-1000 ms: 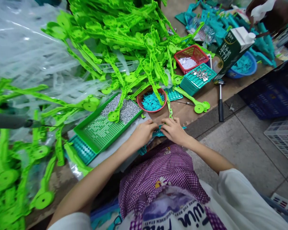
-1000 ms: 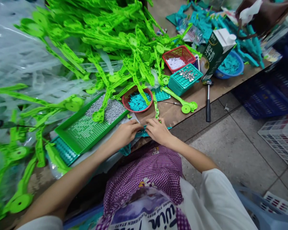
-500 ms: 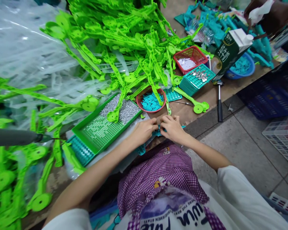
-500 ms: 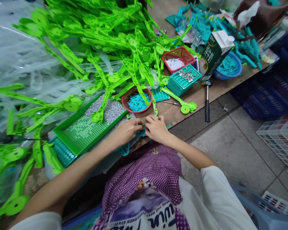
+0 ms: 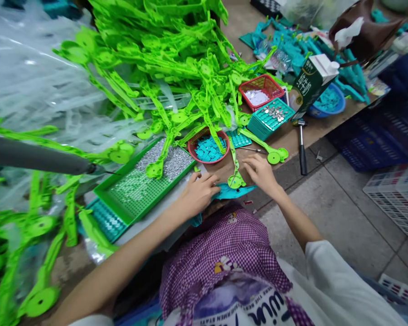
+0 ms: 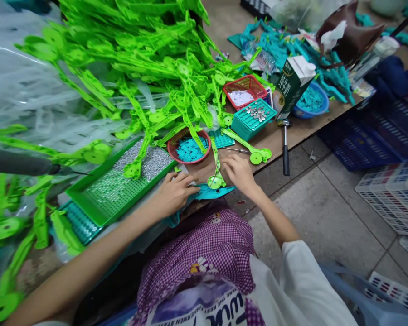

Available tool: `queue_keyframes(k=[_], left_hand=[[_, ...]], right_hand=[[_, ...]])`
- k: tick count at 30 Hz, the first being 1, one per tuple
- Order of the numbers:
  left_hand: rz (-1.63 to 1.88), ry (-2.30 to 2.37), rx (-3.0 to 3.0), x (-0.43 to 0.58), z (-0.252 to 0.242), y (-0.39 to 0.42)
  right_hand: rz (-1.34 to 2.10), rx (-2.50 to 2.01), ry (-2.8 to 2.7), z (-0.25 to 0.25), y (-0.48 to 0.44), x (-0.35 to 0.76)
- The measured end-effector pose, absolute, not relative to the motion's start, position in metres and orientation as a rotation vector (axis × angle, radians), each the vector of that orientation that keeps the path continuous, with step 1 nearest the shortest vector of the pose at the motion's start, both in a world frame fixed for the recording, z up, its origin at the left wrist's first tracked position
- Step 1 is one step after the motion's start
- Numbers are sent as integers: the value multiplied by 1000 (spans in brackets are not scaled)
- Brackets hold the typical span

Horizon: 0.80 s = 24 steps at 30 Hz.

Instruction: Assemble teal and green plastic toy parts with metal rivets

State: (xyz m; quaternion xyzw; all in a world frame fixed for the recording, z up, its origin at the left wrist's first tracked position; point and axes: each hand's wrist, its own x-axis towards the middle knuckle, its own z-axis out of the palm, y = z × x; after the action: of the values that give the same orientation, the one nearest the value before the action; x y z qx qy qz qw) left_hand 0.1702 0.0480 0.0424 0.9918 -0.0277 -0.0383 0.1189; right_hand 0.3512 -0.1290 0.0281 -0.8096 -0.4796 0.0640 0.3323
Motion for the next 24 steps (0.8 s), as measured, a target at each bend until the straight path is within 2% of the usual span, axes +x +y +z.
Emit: queue_keyframes(k=[6,13,24], left_hand=[[-26,-70,2838,159,30,45],[-41,-19,2785,159,21,48],[-69,-70,2762,160,21,45]], right_hand=[[198,-2059,-1357,8,-120,359],[388,-2056,-1034,0,-101,367],[543,-2215,-878,13,-89,360]])
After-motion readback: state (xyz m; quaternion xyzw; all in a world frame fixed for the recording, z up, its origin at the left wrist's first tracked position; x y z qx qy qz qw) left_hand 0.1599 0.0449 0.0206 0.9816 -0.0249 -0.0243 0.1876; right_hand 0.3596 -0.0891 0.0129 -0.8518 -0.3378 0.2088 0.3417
